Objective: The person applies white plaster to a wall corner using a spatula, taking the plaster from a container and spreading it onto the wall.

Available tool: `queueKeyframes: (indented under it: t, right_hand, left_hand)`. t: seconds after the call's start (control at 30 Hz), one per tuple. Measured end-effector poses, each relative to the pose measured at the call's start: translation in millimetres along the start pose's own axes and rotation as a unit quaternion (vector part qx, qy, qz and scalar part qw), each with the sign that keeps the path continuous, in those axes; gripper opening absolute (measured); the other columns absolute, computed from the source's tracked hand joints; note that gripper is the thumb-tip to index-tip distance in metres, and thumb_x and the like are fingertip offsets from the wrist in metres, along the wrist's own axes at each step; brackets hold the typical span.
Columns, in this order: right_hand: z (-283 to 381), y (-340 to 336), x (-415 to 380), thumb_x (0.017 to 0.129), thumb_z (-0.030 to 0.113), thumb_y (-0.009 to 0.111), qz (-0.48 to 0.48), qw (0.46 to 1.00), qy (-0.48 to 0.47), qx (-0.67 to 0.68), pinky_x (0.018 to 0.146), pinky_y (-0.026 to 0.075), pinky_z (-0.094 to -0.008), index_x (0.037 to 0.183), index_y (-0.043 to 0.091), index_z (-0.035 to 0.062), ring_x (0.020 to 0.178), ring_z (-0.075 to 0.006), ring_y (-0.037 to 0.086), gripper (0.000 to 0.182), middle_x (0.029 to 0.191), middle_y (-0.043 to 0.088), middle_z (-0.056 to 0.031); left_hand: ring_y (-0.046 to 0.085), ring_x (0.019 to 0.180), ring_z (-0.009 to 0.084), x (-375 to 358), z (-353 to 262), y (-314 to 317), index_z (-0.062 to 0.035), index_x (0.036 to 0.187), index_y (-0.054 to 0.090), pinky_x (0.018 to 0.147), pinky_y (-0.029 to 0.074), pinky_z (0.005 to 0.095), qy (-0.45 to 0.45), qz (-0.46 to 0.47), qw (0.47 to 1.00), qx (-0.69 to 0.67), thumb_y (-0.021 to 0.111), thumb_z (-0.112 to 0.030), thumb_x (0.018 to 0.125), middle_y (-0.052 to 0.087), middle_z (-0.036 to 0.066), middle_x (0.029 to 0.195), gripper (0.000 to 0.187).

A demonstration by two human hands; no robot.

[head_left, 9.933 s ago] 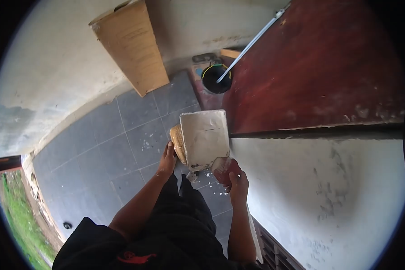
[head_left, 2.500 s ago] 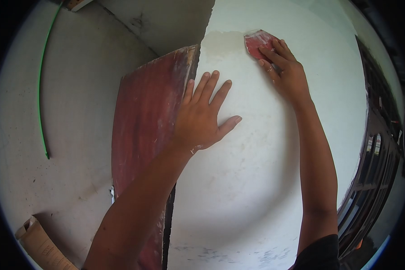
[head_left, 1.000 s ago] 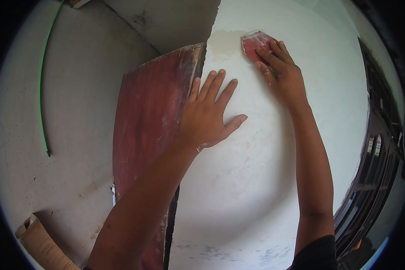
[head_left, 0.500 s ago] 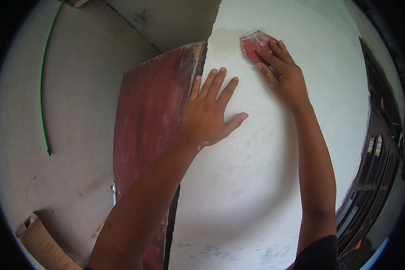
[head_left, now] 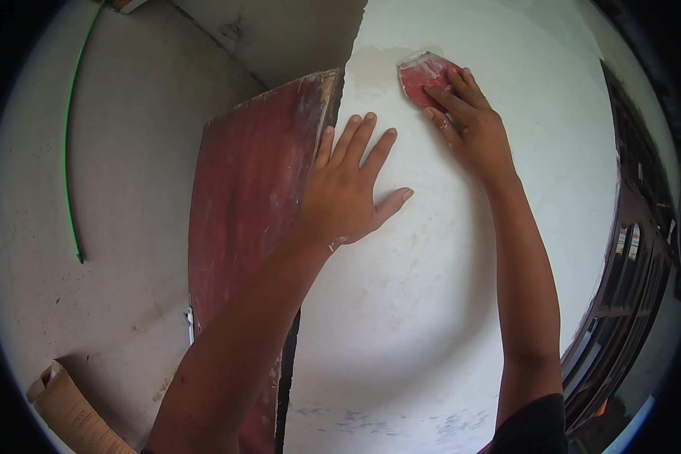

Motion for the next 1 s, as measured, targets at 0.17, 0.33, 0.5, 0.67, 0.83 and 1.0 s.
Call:
queueKeyframes:
  t: [0.17,0.33,0.5,0.67,0.83,1.0]
  right_hand:
    - [-11.5,-9.3,-29.1,0.093,0.022,0.076,0.056,0.995,0.074,0.045,0.107,0.053,-0.0408,0.128,0.073,0.0197,0.146,-0.0317,0.045,0.036,0.15,0.055,-0.0163]
    - [-8.2,-50.3,-31.4,0.093,0.021,0.077,-0.041,0.998,-0.026,-0.043,0.106,0.054,-0.0398,0.127,0.073,0.0166,0.137,-0.0294,0.055,0.034,0.14,0.063,-0.0145]
    - [-48.8,-77.3,11.1,0.104,0.032,0.064,-0.218,0.932,0.203,0.208,0.082,0.056,-0.0318,0.12,0.067,0.0009,0.09,-0.0155,0.069,0.035,0.108,0.074,-0.0086]
    - [-95.9,-23.2,20.7,0.101,0.024,0.067,-0.052,0.793,0.434,0.424,0.066,0.053,-0.0287,0.117,0.064,-0.0048,0.069,-0.014,0.06,0.033,0.096,0.068,-0.0098]
    - [-111.2,0.8,16.5,0.1,0.023,0.069,-0.028,0.755,0.481,0.445,0.063,0.051,-0.0297,0.111,0.066,-0.0045,0.066,-0.0133,0.057,0.03,0.09,0.067,-0.0078]
    - [-128.0,-25.9,9.5,0.099,0.027,0.07,0.052,0.869,0.465,0.161,0.061,0.047,-0.0269,0.108,0.069,-0.0043,0.067,-0.0116,0.053,0.033,0.085,0.065,-0.0052]
  left_hand:
    - [0.031,0.152,0.0376,-0.7,0.2,1.4,-0.0089,0.153,0.044,0.124,0.023,0.0561,0.001,0.001,1.0,0.002,0.064,-0.053,0.096,0.036,0.021,0.16,0.075]
    - [0.032,0.151,0.038,-0.1,0.2,1.2,-0.0096,0.153,0.045,0.123,0.025,0.0563,0.001,0.001,1.0,0.008,0.064,-0.054,0.096,0.037,0.021,0.16,0.074]
    - [0.031,0.152,0.0365,-0.3,0.5,2.8,-0.0094,0.151,0.047,0.124,0.024,0.0558,0.001,-0.004,1.0,0.016,0.063,-0.055,0.095,0.037,0.02,0.16,0.074]
    - [0.032,0.152,0.0347,-0.7,0.3,2.5,-0.0093,0.15,0.049,0.124,0.023,0.0551,0.0,-0.006,1.0,0.016,0.064,-0.056,0.094,0.038,0.019,0.159,0.074]
    - [0.031,0.152,0.0385,0.0,-0.5,1.6,-0.0101,0.153,0.044,0.123,0.024,0.0568,-0.002,0.006,1.0,0.006,0.065,-0.051,0.096,0.035,0.021,0.161,0.073]
    - [0.03,0.152,0.0383,-0.5,-0.6,2.1,-0.0103,0.154,0.044,0.124,0.024,0.0564,-0.003,0.012,1.0,0.013,0.065,-0.051,0.096,0.035,0.021,0.161,0.074]
Point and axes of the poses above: each hand's wrist, its own x-axis towards the middle knuckle, its own y-axis out of the palm, z = x × y, the point moved 8 cm from there along x, towards the middle knuckle
